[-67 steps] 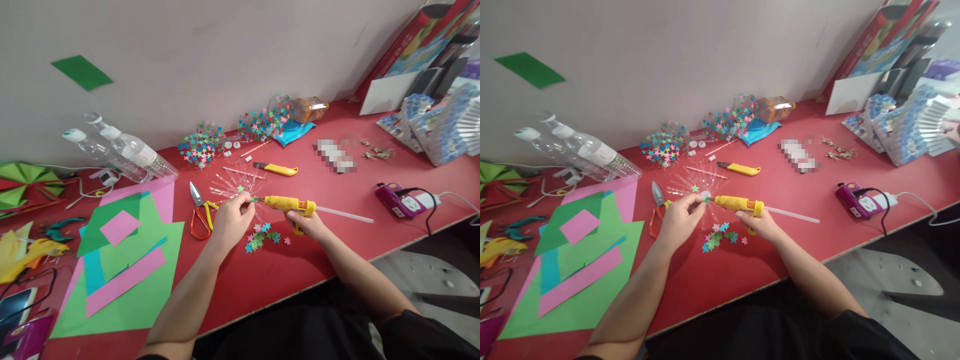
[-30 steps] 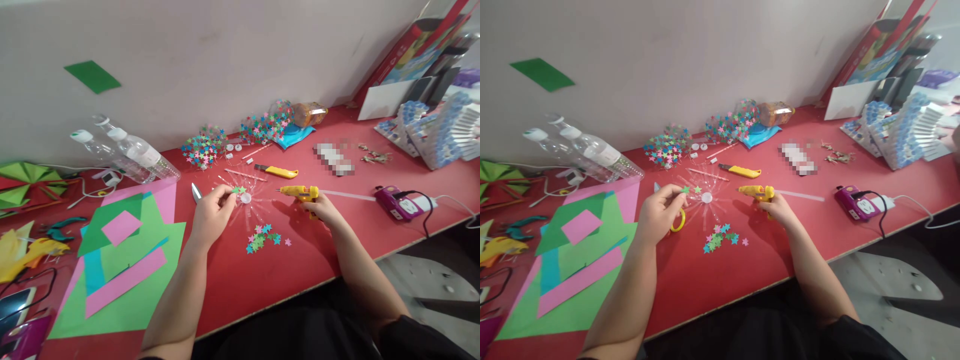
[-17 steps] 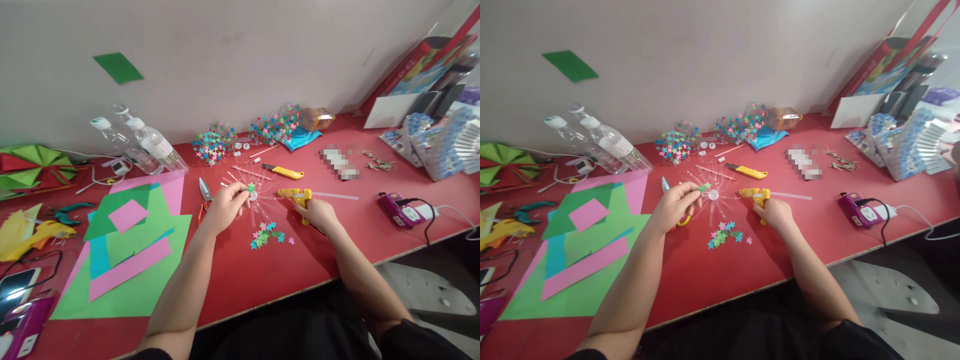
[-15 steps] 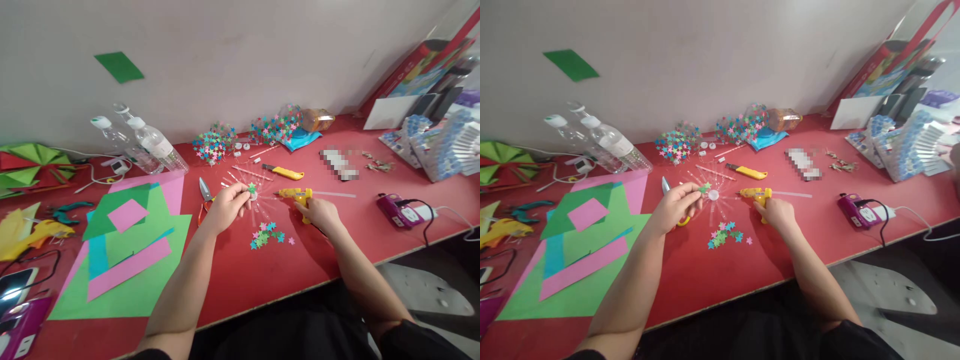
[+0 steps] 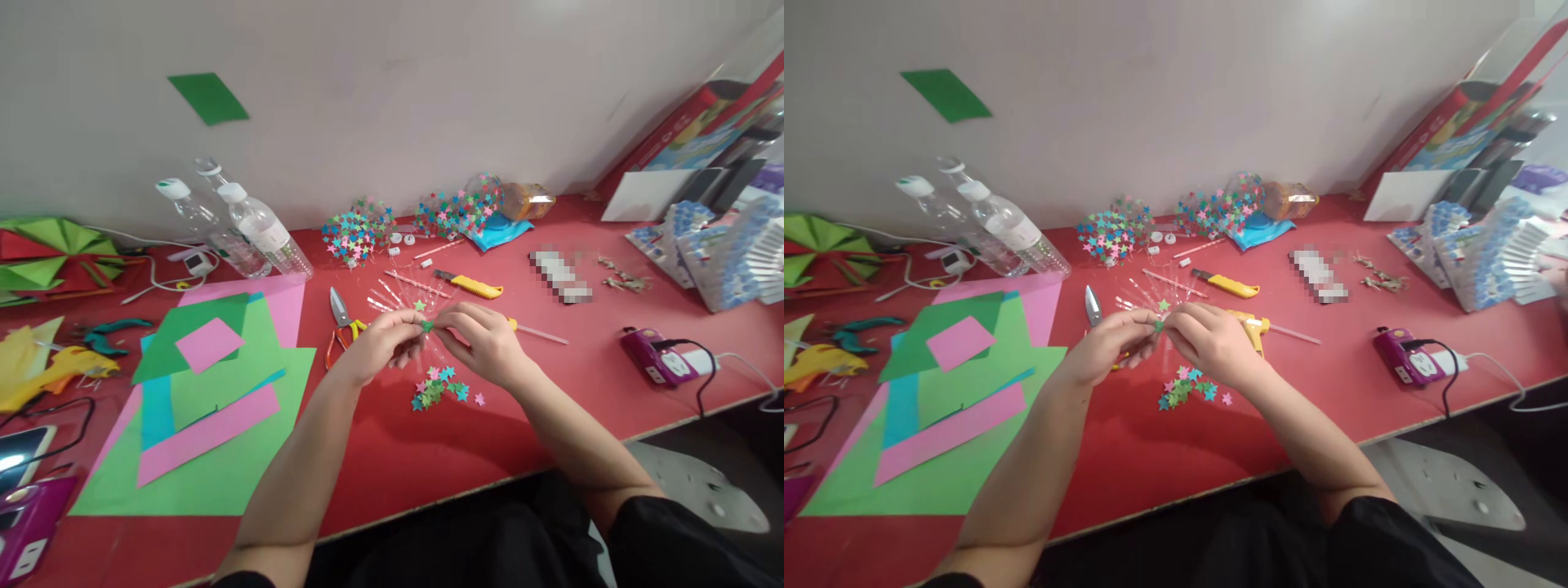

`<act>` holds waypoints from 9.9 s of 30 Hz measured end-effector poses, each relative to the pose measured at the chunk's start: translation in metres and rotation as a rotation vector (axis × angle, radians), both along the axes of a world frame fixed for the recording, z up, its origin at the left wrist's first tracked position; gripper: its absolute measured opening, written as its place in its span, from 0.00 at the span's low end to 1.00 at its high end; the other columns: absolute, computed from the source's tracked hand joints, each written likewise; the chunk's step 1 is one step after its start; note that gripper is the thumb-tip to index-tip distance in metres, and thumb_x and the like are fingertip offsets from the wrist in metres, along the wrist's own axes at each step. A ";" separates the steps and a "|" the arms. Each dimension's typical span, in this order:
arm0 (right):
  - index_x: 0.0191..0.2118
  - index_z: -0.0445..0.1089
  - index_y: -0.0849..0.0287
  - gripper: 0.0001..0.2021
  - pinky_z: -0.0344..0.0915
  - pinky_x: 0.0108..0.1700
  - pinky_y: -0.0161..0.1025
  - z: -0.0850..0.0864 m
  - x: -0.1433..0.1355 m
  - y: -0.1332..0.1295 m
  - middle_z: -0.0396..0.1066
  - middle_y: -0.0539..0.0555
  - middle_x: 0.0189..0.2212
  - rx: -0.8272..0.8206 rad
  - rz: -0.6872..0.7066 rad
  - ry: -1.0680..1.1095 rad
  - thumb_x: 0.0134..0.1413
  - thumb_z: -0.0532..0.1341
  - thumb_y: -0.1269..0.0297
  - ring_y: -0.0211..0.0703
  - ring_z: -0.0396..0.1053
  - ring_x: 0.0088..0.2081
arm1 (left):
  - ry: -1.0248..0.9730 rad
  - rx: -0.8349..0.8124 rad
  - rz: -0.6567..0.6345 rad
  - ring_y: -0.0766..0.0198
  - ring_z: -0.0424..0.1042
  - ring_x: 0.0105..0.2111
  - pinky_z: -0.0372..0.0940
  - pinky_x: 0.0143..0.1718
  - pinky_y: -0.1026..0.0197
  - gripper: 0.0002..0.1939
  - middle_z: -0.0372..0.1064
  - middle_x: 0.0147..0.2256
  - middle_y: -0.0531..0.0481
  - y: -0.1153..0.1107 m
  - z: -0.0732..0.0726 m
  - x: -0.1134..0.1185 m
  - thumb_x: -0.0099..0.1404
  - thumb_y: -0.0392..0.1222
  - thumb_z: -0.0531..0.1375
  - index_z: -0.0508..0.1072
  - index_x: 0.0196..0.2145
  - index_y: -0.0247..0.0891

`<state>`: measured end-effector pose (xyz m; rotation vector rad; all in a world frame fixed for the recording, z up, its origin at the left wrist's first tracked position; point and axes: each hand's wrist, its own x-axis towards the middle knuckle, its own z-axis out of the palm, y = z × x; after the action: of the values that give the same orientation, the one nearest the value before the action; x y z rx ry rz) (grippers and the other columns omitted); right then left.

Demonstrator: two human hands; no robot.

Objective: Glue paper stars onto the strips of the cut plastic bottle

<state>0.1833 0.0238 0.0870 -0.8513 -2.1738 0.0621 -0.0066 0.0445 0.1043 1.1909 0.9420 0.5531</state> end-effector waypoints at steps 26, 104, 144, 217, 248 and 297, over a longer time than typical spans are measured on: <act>0.34 0.70 0.57 0.05 0.61 0.27 0.31 -0.032 -0.002 0.016 0.72 0.48 0.23 -0.218 -0.150 0.071 0.60 0.58 0.68 0.32 0.65 0.22 | 0.641 0.490 0.139 0.65 0.68 0.27 0.59 0.30 0.62 0.09 0.70 0.26 0.53 0.020 -0.025 -0.009 0.61 0.45 0.60 0.76 0.37 0.41; 0.36 0.67 0.59 0.03 0.58 0.25 0.28 -0.043 -0.008 0.020 0.63 0.44 0.19 -0.569 -0.182 0.269 0.57 0.57 0.70 0.29 0.61 0.20 | 0.533 0.595 0.112 0.64 0.74 0.31 0.66 0.35 0.63 0.08 0.77 0.34 0.52 0.014 -0.034 0.007 0.66 0.37 0.56 0.76 0.36 0.40; 0.35 0.68 0.59 0.04 0.56 0.25 0.28 -0.045 -0.008 0.020 0.63 0.44 0.19 -0.538 -0.200 0.212 0.58 0.56 0.69 0.29 0.59 0.19 | 0.535 0.484 0.029 0.66 0.68 0.29 0.60 0.32 0.63 0.07 0.69 0.27 0.55 0.016 -0.033 0.006 0.68 0.41 0.55 0.70 0.33 0.40; 0.35 0.69 0.59 0.08 0.53 0.27 0.31 -0.044 -0.012 0.015 0.66 0.46 0.20 -0.561 -0.270 0.124 0.60 0.56 0.62 0.32 0.62 0.22 | 0.675 0.723 0.070 0.64 0.71 0.27 0.60 0.29 0.63 0.11 0.75 0.30 0.50 0.005 -0.017 -0.002 0.68 0.41 0.52 0.75 0.36 0.41; 0.40 0.72 0.53 0.05 0.57 0.61 0.54 -0.056 -0.015 0.018 0.68 0.56 0.53 0.256 -0.261 -0.171 0.60 0.60 0.62 0.49 0.60 0.55 | 0.555 0.781 0.192 0.62 0.74 0.39 0.68 0.44 0.56 0.04 0.70 0.41 0.48 0.027 -0.034 -0.018 0.65 0.36 0.58 0.71 0.38 0.39; 0.38 0.72 0.60 0.12 0.68 0.38 0.41 -0.063 0.026 0.009 0.73 0.58 0.38 -0.069 -0.149 -0.251 0.64 0.51 0.71 0.43 0.71 0.37 | 0.615 0.611 0.194 0.59 0.76 0.36 0.69 0.40 0.56 0.07 0.75 0.34 0.49 0.019 -0.023 -0.022 0.63 0.44 0.58 0.70 0.38 0.42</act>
<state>0.2092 0.0328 0.0239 -1.1083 -2.3433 -0.0472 -0.0286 0.0637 0.0813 1.8931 1.4810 0.6692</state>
